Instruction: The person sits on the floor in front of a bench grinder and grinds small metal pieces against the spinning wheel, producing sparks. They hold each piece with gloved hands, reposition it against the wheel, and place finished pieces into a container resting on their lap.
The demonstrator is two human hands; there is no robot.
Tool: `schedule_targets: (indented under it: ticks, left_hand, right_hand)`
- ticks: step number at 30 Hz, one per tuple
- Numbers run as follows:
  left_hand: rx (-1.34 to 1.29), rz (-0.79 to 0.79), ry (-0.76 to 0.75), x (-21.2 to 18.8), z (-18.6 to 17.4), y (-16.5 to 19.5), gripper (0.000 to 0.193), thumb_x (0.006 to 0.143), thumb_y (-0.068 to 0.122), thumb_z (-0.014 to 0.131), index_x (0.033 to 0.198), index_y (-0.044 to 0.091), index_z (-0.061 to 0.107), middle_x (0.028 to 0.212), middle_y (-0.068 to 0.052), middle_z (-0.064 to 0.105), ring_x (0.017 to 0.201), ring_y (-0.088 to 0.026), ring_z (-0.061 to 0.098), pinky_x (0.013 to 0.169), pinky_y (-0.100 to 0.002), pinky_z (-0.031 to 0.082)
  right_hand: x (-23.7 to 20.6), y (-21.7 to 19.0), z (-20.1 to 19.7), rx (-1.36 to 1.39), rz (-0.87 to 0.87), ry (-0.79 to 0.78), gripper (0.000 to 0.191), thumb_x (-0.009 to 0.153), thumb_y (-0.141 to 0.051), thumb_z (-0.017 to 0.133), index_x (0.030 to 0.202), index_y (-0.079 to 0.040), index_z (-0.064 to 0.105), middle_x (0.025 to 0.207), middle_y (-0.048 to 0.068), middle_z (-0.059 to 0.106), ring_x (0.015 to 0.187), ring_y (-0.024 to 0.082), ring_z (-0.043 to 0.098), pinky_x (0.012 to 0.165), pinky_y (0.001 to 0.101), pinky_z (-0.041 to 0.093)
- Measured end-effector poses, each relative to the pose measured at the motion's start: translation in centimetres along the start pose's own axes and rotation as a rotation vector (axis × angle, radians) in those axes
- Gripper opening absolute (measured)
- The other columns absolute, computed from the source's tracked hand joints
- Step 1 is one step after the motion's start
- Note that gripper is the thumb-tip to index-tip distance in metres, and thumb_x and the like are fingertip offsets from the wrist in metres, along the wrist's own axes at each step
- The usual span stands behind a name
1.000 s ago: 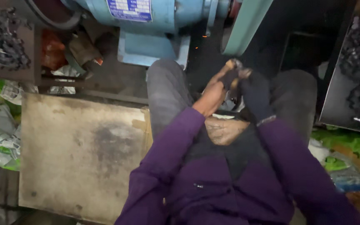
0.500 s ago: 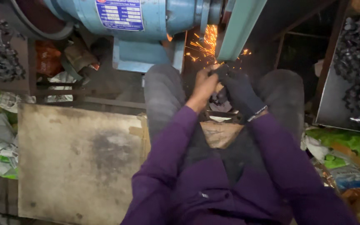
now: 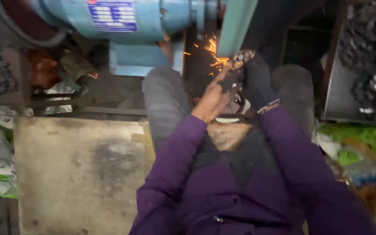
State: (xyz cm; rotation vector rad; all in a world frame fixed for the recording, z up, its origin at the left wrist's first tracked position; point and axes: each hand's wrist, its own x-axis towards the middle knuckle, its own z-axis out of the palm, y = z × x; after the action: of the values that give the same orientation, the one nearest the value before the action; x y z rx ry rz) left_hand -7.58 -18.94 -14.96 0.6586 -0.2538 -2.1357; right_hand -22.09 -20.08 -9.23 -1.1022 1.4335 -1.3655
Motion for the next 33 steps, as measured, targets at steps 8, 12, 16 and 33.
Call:
schedule_targets:
  ticks: [8, 12, 16, 33]
  left_hand:
    - [0.955, -0.206, -0.661, -4.6, 1.0, -1.8, 0.072, 0.087, -0.009, 0.056, 0.156, 0.005, 0.040, 0.150, -0.012, 0.056, 0.140, -0.025, 0.051, 0.117, -0.036, 0.038]
    - [0.897, -0.417, -0.540, -4.0, 0.4, -4.4, 0.090, 0.076, -0.008, 0.046, 0.162, 0.009, 0.026, 0.143, -0.014, 0.057, 0.134, -0.027, 0.054, 0.112, -0.033, 0.042]
    - [1.075, -0.389, -0.395, -2.4, -0.8, -4.9, 0.074, 0.084, -0.006, 0.050, 0.156, 0.004, 0.037, 0.147, -0.016, 0.054, 0.140, -0.025, 0.050, 0.114, -0.034, 0.039]
    - [0.778, 0.402, 0.221, -1.9, -0.6, 0.5, 0.030, 0.091, -0.006, 0.067, 0.121, 0.000, 0.065, 0.113, -0.010, 0.071, 0.102, -0.016, 0.068, 0.085, -0.029, 0.056]
  right_hand:
    - [-1.0, -1.8, -16.7, -0.933, -0.267, 0.200, 0.023, 0.103, -0.014, 0.067, 0.122, -0.002, 0.064, 0.112, 0.020, 0.069, 0.108, 0.039, 0.066, 0.093, 0.0483, 0.052]
    - [-0.2, 1.5, -23.7, -1.410, -0.310, 0.226, 0.029, 0.100, -0.018, 0.070, 0.120, 0.002, 0.063, 0.111, 0.023, 0.065, 0.101, 0.042, 0.061, 0.087, 0.0510, 0.048]
    - [-1.4, 4.7, -27.2, -1.428, -0.345, 0.083, 0.016, 0.114, -0.021, 0.065, 0.116, -0.005, 0.063, 0.106, 0.020, 0.066, 0.099, 0.040, 0.064, 0.092, 0.0516, 0.052]
    - [-4.8, -0.1, -1.2, 0.020, 0.242, -0.455, 0.021, 0.093, -0.011, 0.073, 0.111, -0.001, 0.071, 0.094, 0.006, 0.074, 0.084, 0.015, 0.066, 0.074, 0.0341, 0.055]
